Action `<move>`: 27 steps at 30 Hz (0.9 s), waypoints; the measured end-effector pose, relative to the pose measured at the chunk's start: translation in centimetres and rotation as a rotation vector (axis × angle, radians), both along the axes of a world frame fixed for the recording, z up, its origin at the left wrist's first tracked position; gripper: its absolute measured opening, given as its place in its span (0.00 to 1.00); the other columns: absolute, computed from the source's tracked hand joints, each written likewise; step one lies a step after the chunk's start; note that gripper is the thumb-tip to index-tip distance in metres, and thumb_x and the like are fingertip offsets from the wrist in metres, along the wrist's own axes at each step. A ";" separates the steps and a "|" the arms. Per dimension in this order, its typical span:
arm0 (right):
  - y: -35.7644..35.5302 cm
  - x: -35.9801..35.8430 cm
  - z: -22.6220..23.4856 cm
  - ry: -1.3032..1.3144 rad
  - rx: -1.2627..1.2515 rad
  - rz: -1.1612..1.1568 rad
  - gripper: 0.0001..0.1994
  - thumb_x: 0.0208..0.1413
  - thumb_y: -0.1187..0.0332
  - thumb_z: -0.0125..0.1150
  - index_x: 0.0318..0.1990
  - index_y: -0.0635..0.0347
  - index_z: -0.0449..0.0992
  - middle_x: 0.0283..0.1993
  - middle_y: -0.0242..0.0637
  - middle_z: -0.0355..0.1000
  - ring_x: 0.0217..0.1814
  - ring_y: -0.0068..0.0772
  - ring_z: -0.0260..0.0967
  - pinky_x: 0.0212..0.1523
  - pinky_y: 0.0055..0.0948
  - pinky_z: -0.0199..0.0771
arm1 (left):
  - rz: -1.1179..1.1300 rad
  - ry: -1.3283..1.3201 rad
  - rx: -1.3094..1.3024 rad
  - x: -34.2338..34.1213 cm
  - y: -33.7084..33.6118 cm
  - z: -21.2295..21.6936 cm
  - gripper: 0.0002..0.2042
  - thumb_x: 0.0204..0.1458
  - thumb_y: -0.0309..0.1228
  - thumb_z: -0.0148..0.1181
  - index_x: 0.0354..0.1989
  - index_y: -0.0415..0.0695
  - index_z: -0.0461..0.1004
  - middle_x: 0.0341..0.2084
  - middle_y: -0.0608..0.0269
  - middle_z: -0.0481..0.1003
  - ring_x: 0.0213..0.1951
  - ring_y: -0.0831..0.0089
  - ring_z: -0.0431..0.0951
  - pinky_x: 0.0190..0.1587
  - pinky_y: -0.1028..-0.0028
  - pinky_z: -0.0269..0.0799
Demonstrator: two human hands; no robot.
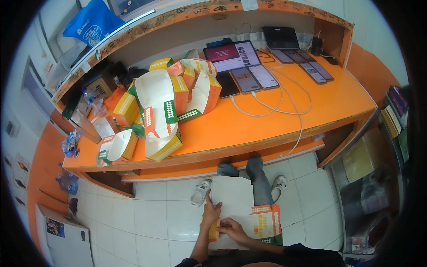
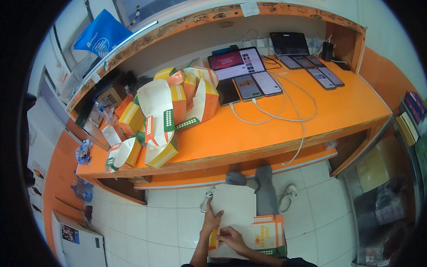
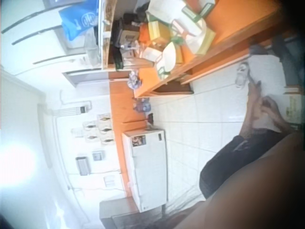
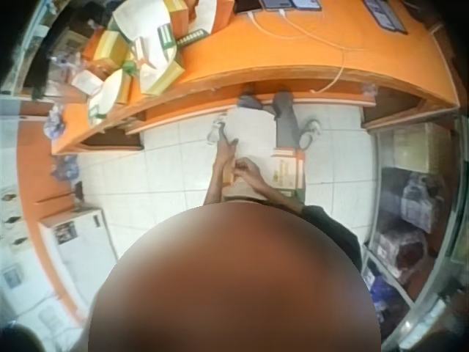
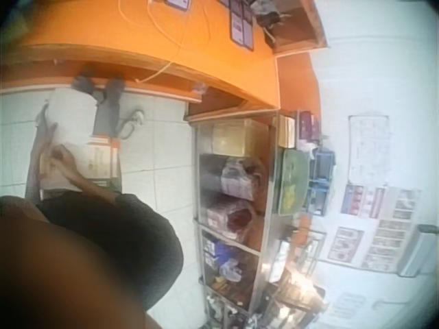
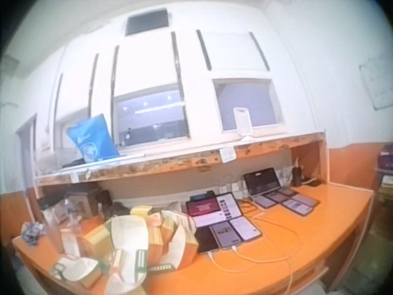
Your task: The person assembles flat-packed paper food containers by folding and interlocking the flaps. They handle multiple units one at a time, folding the sides and locking the tabs to form rectangular boxes, then placing the finished units on the counter.
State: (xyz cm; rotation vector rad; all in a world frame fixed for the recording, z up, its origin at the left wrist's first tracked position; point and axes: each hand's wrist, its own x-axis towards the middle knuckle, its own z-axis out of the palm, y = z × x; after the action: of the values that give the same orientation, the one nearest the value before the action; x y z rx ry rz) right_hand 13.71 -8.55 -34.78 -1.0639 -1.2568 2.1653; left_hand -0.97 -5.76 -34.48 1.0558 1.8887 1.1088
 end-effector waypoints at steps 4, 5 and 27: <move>5.6 1.4 -0.1 0.218 0.008 -0.149 0.13 0.50 0.80 0.56 0.44 0.63 0.70 0.41 0.38 0.70 0.44 0.29 0.70 0.42 0.23 0.73 | -0.166 0.009 -0.149 -2.2 0.9 -0.7 0.34 0.49 0.24 0.57 0.63 0.33 0.48 0.54 0.36 0.64 0.58 0.50 0.64 0.58 0.67 0.60; 7.9 2.3 0.1 -0.038 0.287 -0.237 0.14 0.49 0.80 0.56 0.44 0.59 0.70 0.40 0.36 0.70 0.42 0.30 0.70 0.40 0.24 0.72 | -0.161 -0.086 -0.122 -2.3 0.7 -0.5 0.34 0.49 0.25 0.58 0.63 0.33 0.47 0.55 0.39 0.63 0.59 0.53 0.63 0.58 0.68 0.60; 14.6 1.6 3.7 -0.187 0.469 0.014 0.14 0.58 0.58 0.56 0.39 0.60 0.79 0.33 0.33 0.76 0.37 0.23 0.70 0.41 0.22 0.67 | -0.180 -0.012 0.045 -2.6 4.1 5.5 0.12 0.57 0.37 0.53 0.41 0.42 0.75 0.30 0.59 0.78 0.36 0.74 0.75 0.39 0.77 0.67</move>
State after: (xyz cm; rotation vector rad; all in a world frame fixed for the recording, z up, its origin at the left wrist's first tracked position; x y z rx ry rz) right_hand 15.31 6.07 -31.05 -1.0672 -1.7485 1.6797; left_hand -3.61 -1.63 -29.01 1.2155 1.7283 1.0550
